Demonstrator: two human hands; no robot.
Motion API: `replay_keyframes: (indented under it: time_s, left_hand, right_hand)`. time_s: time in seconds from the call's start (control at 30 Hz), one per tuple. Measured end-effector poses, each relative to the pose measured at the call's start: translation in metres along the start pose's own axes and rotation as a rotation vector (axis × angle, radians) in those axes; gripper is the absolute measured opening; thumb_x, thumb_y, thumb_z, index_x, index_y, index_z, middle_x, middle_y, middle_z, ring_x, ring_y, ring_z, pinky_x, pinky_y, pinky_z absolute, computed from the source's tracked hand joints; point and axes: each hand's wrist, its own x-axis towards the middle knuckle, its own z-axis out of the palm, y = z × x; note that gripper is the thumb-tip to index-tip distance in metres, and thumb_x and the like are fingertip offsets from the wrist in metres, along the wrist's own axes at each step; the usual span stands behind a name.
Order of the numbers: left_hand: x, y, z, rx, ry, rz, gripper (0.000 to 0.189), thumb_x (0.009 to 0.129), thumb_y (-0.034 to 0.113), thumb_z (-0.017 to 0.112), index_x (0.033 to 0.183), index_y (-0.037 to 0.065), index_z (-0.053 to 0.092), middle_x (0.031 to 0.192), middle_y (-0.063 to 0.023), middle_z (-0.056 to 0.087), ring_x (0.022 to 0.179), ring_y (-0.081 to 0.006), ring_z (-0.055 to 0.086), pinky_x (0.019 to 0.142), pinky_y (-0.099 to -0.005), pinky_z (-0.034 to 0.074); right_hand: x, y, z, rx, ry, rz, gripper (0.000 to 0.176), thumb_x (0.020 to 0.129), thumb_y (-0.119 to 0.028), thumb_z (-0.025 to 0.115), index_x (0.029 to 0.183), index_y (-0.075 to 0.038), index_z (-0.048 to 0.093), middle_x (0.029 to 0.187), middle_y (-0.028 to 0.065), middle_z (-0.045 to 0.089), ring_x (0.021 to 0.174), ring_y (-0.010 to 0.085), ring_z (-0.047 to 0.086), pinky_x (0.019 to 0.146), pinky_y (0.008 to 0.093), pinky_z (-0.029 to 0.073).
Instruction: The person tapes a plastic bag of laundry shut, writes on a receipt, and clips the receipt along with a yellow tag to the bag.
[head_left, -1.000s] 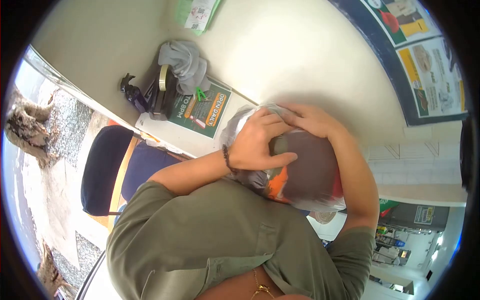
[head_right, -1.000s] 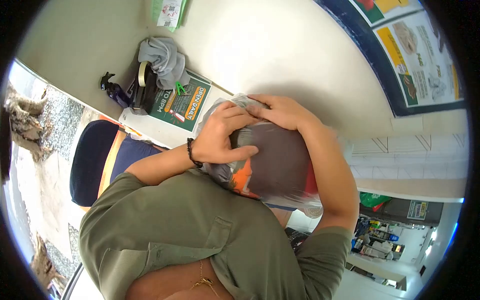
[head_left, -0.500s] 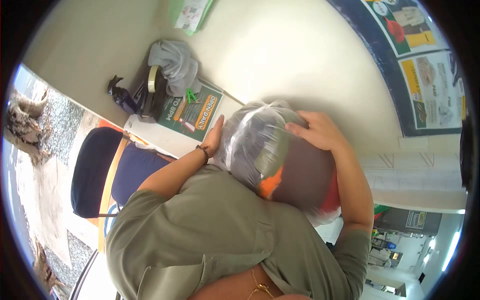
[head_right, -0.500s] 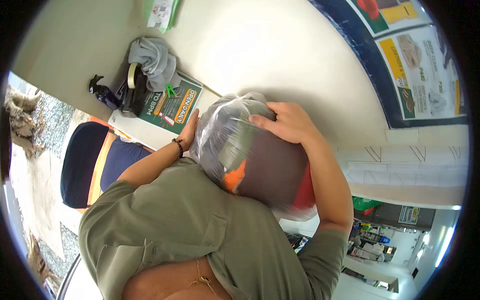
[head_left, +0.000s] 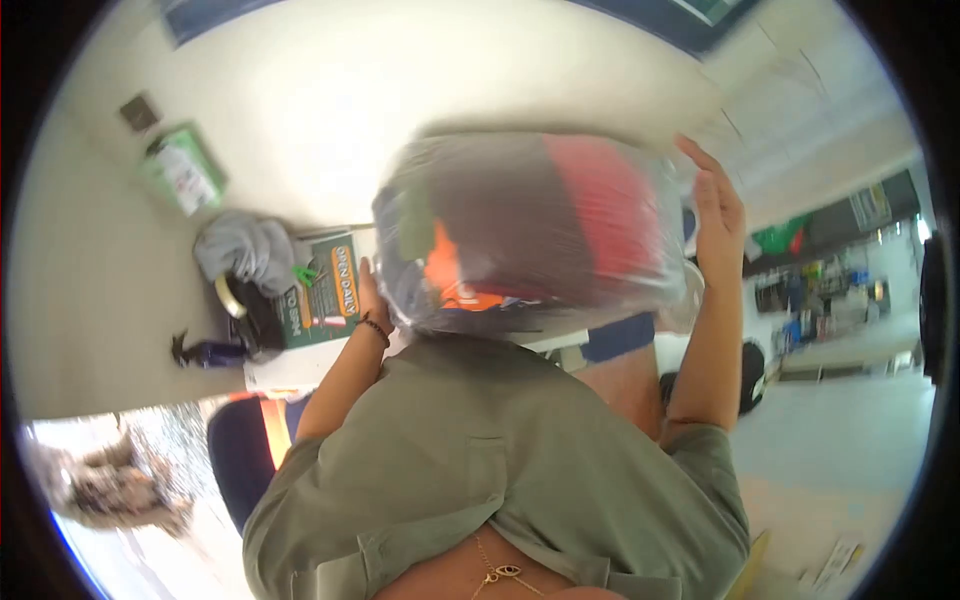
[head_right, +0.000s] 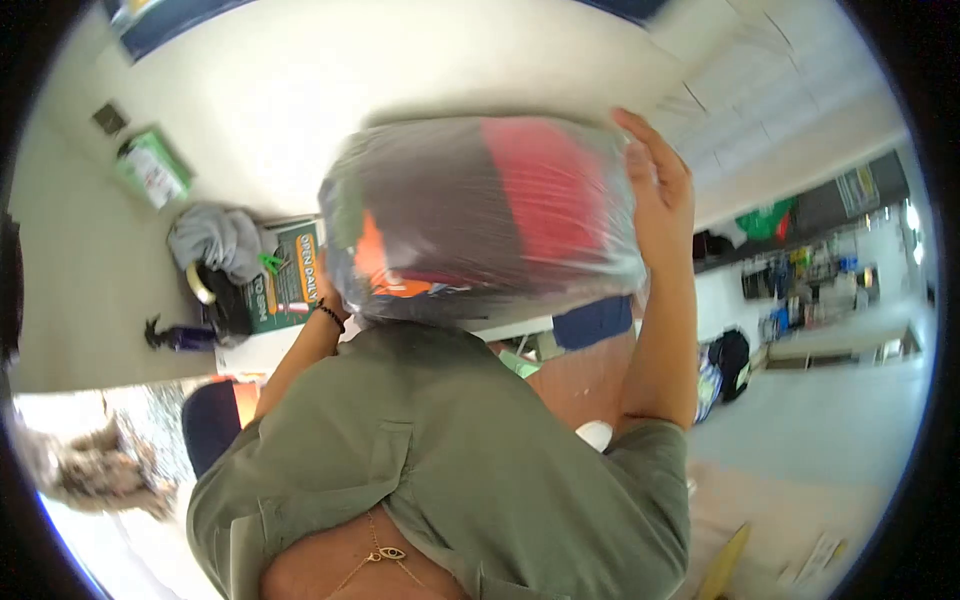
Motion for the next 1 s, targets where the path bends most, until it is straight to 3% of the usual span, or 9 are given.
replay_keyframes:
  time_s: [0.17,0.3,0.37,0.5,0.6,0.77,0.87,0.97,1.0]
  left_hand:
    - [0.014,0.0,0.006,0.034,0.025,0.033,0.067,0.095,0.058,0.038,0.136,0.007,0.048,0.124,-0.0127,0.06,0.11,-0.0259,0.059,0.091,-0.0393,0.048]
    - [0.024,0.0,0.005,0.143,-0.003,0.049,0.064,0.094,0.057,0.039,0.135,0.007,0.048,0.124,-0.0121,0.059,0.107,-0.0253,0.058,0.087,-0.0395,0.048]
    - [0.026,0.002,0.002,0.2,-0.003,0.074,0.063,0.094,0.056,0.04,0.134,0.008,0.048,0.124,-0.0118,0.058,0.106,-0.025,0.058,0.085,-0.0396,0.048]
    - [0.032,0.01,-0.019,0.377,0.011,0.188,0.061,0.094,0.055,0.042,0.133,0.009,0.048,0.124,-0.0113,0.057,0.104,-0.0245,0.058,0.08,-0.0398,0.048]
    - [0.039,0.026,-0.051,0.678,0.048,0.422,0.059,0.094,0.054,0.043,0.133,0.01,0.048,0.124,-0.0109,0.056,0.102,-0.024,0.057,0.077,-0.04,0.049]
    - [-0.043,0.0,-0.019,0.641,0.469,0.725,0.059,0.096,0.046,0.046,0.136,0.002,0.045,0.13,-0.0137,0.053,0.106,-0.0268,0.057,0.09,-0.0347,0.046]
    - [-0.043,-0.036,-0.048,0.897,0.456,1.183,0.054,0.095,0.029,0.052,0.133,-0.008,0.041,0.123,-0.0245,0.051,0.113,-0.0333,0.051,0.096,-0.0417,0.041]
    - [-0.064,-0.1,-0.045,1.163,0.623,1.453,0.021,0.078,0.005,0.063,0.093,-0.003,0.051,0.094,-0.0164,0.051,0.086,-0.0302,0.049,0.077,-0.0438,0.039]
    - [-0.068,-0.116,-0.041,1.152,0.434,1.387,0.026,0.076,0.007,0.065,0.097,0.0,0.053,0.095,-0.0148,0.052,0.088,-0.0291,0.05,0.076,-0.0417,0.04]
  right_hand:
    - [-0.155,0.142,-0.007,0.611,0.711,0.803,0.059,0.098,-0.05,0.046,0.138,-0.007,0.049,0.137,0.0124,0.051,0.123,0.0231,0.051,0.101,0.039,0.042]
    - [-0.156,0.096,0.045,1.099,0.616,1.05,0.058,0.09,-0.069,0.044,0.092,-0.012,0.057,0.053,0.0062,0.054,0.05,0.0226,0.057,0.056,0.0329,0.049]
    - [-0.146,0.113,0.039,1.005,0.44,1.009,0.075,0.092,-0.069,0.039,0.125,-0.003,0.053,0.104,0.0113,0.067,0.101,0.0259,0.062,0.101,0.0399,0.041]
    - [-0.165,0.139,0.021,1.107,0.299,0.874,0.079,0.096,-0.066,0.032,0.147,-0.006,0.034,0.15,0.0123,0.038,0.141,0.0252,0.029,0.118,0.0406,0.011]
    - [-0.211,0.151,0.022,0.914,0.5,1.039,0.079,0.096,-0.066,0.033,0.151,-0.009,0.03,0.152,0.013,0.036,0.143,0.0277,0.025,0.118,0.0437,0.007]
    - [-0.36,0.183,0.034,0.739,0.285,1.211,0.066,0.095,-0.058,0.048,0.135,-0.007,0.055,0.132,0.0113,0.057,0.111,0.0255,0.058,0.1,0.0433,0.038]
    - [-0.426,0.165,0.0,0.569,0.134,1.252,0.052,0.093,-0.042,0.061,0.122,0.001,0.062,0.114,0.0113,0.066,0.105,0.0174,0.06,0.089,0.0301,0.046]
    - [-0.478,0.167,-0.036,0.488,0.087,1.247,0.039,0.093,-0.027,0.062,0.12,0.001,0.063,0.109,0.0089,0.067,0.098,0.018,0.063,0.084,0.0307,0.048]
    - [-0.496,0.174,-0.046,0.462,0.089,1.242,0.037,0.093,-0.024,0.062,0.12,0.001,0.063,0.11,0.0093,0.067,0.098,0.0183,0.063,0.084,0.0308,0.048]
